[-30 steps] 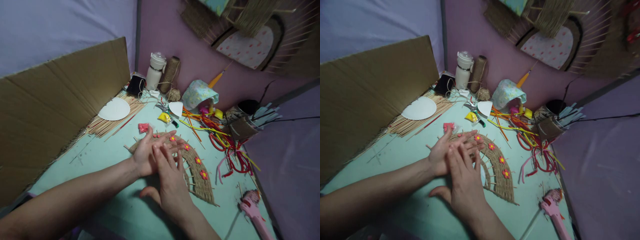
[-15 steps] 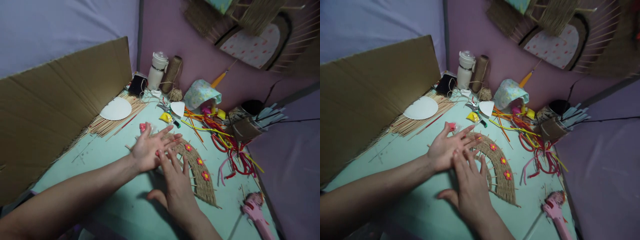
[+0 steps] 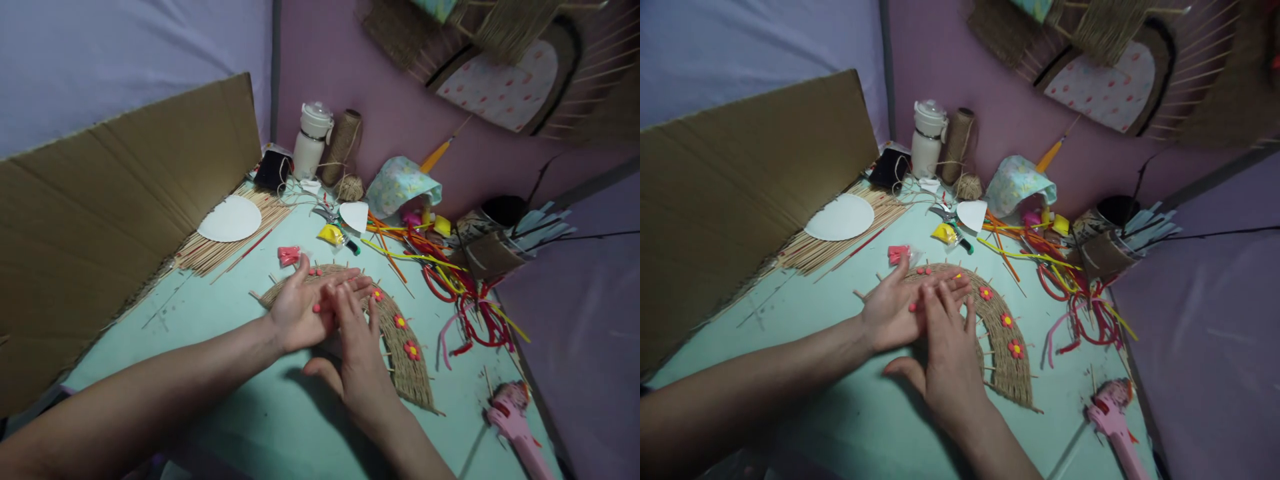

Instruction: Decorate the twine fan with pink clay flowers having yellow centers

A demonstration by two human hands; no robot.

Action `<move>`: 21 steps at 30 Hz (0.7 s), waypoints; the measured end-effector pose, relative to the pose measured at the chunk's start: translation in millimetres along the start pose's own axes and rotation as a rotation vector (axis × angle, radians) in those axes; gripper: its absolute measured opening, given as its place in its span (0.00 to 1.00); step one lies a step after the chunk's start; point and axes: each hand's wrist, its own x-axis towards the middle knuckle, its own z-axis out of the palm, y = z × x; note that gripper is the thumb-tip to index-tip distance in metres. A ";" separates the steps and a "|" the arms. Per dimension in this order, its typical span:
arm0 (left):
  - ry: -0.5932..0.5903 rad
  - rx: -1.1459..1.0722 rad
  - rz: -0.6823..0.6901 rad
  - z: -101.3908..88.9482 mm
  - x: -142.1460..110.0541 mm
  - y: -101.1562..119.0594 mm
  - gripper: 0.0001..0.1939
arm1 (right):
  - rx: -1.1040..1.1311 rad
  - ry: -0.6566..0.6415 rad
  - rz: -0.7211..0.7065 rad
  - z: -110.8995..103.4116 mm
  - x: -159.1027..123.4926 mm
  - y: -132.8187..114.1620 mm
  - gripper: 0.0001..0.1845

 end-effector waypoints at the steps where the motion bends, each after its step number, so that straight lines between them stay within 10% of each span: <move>1: 0.004 0.008 0.007 0.1 0.4 -0.6 0.39 | 0.005 0.027 0.019 -0.8 -0.2 0.8 0.52; 21: 0.056 -0.016 0.009 2.5 -0.6 -0.3 0.38 | -0.052 -0.070 -0.119 -2.8 -9.6 -4.2 0.47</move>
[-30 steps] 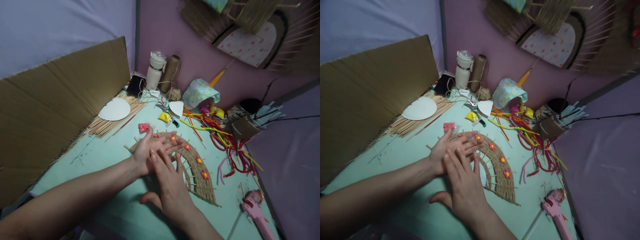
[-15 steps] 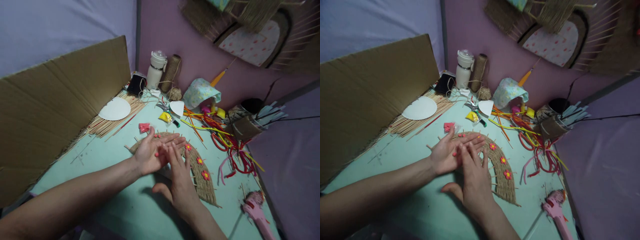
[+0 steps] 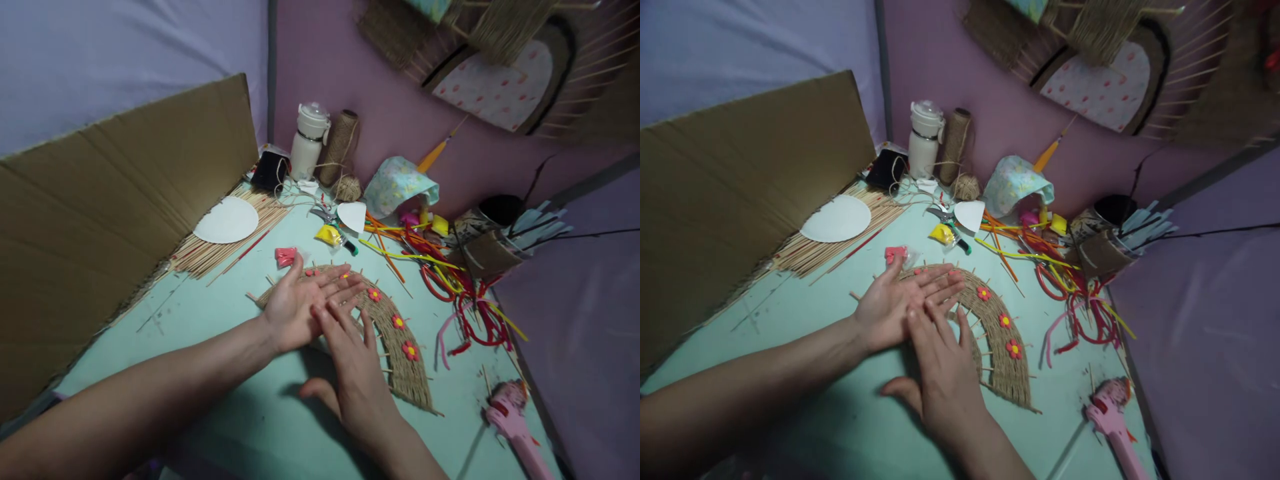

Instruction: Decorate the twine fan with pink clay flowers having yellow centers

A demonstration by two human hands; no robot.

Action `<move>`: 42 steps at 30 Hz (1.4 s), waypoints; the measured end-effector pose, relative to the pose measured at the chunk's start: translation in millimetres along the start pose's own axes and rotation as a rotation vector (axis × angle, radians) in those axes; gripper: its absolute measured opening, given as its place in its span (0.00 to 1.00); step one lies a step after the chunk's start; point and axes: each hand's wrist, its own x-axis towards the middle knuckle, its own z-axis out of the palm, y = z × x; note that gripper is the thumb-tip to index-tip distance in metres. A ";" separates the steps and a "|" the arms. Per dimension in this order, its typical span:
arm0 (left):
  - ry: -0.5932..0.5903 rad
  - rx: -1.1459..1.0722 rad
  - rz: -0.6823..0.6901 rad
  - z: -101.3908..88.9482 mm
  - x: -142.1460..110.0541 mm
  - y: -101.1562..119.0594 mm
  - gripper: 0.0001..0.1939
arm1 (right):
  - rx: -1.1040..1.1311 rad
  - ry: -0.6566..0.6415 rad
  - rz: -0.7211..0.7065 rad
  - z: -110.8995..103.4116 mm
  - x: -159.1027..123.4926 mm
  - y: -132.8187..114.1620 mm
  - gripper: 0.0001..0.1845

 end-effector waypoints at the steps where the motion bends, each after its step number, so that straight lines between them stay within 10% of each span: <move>1: 0.006 -0.004 0.007 0.4 0.1 -0.3 0.38 | 0.012 0.027 0.025 -0.4 -0.8 1.0 0.46; 10: 0.003 0.057 -0.122 -2.0 -1.0 -14.1 0.35 | 0.198 0.319 0.213 -4.6 2.8 -0.2 0.14; 20: 0.143 0.600 0.033 4.2 -6.2 -13.2 0.13 | 0.313 0.566 0.430 -6.9 -9.5 14.2 0.26; 29: 0.240 0.937 0.083 0.5 0.1 -15.7 0.09 | 0.199 0.498 0.405 -9.8 -13.0 18.4 0.25; 36: 0.478 1.498 0.644 6.4 -8.4 30.3 0.20 | 0.343 0.522 0.468 -21.2 -26.1 21.3 0.28; 42: 0.544 1.897 0.547 -11.9 -6.0 33.5 0.23 | 0.208 0.392 0.376 -37.8 -25.0 25.9 0.22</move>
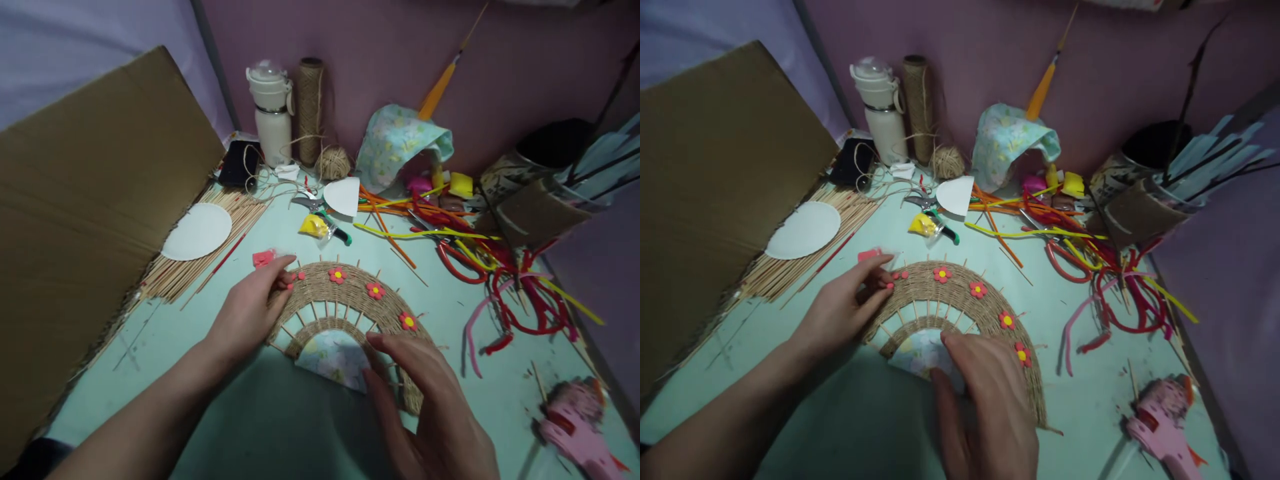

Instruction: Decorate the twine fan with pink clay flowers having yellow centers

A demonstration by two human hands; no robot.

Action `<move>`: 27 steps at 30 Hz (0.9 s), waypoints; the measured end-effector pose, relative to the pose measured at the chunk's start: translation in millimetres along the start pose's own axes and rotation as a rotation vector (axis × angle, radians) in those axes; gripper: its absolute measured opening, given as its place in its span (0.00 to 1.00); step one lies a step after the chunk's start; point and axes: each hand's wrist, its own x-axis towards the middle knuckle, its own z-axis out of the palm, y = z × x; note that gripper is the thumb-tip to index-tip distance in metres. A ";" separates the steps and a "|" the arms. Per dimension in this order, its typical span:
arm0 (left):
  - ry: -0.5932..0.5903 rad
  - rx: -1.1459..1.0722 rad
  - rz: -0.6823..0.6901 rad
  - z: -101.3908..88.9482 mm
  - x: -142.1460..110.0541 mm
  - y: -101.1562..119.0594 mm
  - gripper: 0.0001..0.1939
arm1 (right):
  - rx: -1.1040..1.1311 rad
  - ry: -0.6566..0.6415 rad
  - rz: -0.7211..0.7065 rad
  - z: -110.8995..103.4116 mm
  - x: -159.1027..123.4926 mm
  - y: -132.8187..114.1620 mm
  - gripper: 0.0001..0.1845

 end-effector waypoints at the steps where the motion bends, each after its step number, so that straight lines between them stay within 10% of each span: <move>1: -0.017 0.067 0.023 3.5 -0.1 -0.7 0.23 | -0.002 -0.017 -0.009 -1.0 0.7 0.5 0.21; 12: 0.003 0.469 0.264 19.6 4.2 1.7 0.21 | 0.030 -0.056 -0.012 -0.5 1.6 -3.0 0.14; 27: 0.055 0.479 0.285 23.5 8.1 -5.0 0.23 | 0.049 -0.106 -0.050 -3.0 0.3 -1.5 0.13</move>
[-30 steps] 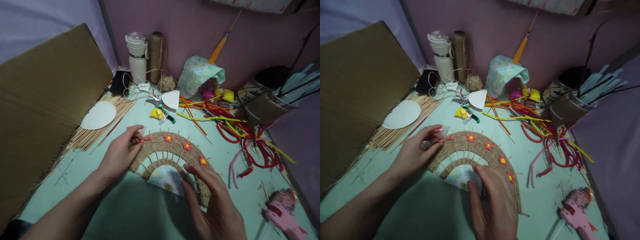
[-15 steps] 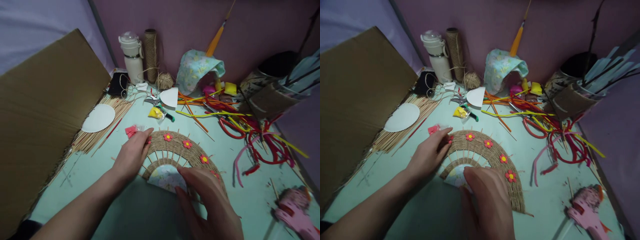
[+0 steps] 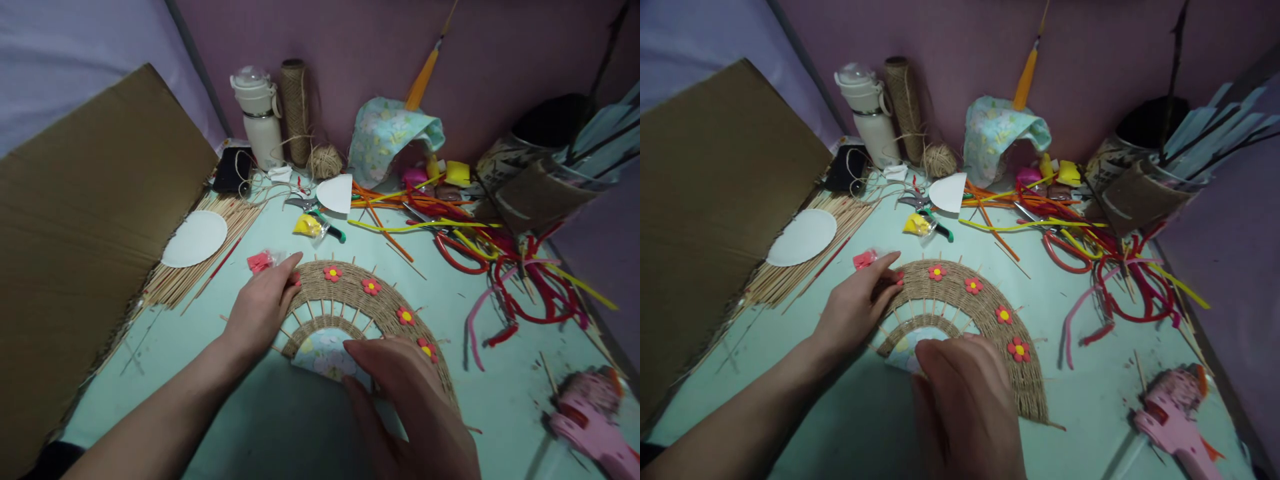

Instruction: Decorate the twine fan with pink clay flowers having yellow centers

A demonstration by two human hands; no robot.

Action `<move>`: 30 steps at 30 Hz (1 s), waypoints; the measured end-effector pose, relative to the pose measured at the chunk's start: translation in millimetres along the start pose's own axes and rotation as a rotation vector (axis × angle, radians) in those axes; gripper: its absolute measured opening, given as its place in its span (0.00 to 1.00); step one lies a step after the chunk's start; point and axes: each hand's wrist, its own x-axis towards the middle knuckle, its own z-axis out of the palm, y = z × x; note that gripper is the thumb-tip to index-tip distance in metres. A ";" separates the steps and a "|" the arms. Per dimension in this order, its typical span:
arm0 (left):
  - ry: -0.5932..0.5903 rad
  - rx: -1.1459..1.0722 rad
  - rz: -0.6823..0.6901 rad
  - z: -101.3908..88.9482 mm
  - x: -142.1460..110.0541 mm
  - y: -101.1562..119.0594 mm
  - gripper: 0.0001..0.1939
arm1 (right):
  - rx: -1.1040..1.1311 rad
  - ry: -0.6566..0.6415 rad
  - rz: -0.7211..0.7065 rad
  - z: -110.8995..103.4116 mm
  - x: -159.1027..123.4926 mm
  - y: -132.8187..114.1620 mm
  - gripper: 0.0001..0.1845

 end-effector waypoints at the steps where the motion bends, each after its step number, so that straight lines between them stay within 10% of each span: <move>1: 0.001 0.002 -0.003 0.1 0.1 -0.3 0.23 | 0.001 -0.003 0.000 -0.2 0.0 0.0 0.13; 30: -0.034 -0.164 -0.078 -9.9 -8.0 -2.9 0.24 | 0.024 0.043 0.026 14.0 3.3 -0.2 0.12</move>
